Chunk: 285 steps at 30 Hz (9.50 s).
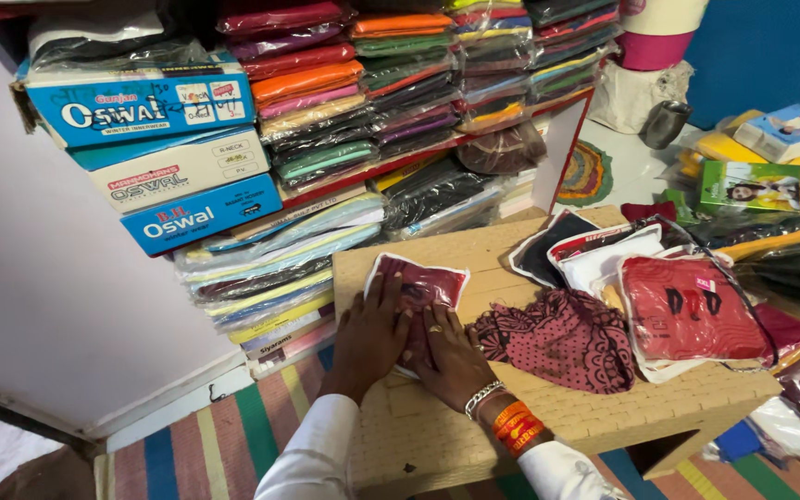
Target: The person organizes packaged clothing items on a table in a shop. They pick up stacks of packaged garments, separate them, and arrange them into neat piles by color and type.
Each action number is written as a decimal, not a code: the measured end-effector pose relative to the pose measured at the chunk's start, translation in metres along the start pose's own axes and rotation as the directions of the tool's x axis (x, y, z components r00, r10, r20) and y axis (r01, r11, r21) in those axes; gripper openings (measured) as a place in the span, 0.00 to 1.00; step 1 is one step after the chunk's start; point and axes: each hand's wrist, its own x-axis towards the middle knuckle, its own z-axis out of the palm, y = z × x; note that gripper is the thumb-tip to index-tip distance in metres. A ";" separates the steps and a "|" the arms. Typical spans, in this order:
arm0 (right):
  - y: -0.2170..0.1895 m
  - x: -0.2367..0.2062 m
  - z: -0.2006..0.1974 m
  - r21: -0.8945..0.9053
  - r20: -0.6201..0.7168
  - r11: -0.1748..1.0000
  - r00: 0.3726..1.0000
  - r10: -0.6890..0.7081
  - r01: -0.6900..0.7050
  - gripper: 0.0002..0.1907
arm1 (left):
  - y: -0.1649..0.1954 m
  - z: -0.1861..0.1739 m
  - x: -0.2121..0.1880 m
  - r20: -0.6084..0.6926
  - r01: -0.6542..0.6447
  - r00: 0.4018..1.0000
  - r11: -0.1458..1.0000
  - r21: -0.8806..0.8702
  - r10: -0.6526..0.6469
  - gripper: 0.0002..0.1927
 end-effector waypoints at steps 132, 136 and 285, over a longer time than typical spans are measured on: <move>0.131 -0.047 -0.136 0.800 -0.540 0.501 0.760 0.362 0.330 0.10 | 0.120 -0.043 0.024 -0.080 -0.287 0.943 0.671 -0.683 0.322 0.18; 0.127 -0.046 -0.137 0.777 -0.601 0.538 0.638 0.481 0.327 0.13 | 0.108 -0.046 0.024 0.203 -0.064 0.938 0.716 -0.695 0.281 0.20; 0.093 -0.076 -0.126 0.925 -0.107 -0.356 0.990 0.088 0.131 0.24 | 0.125 -0.045 0.003 -0.416 -0.267 0.900 0.586 -0.765 -0.133 0.25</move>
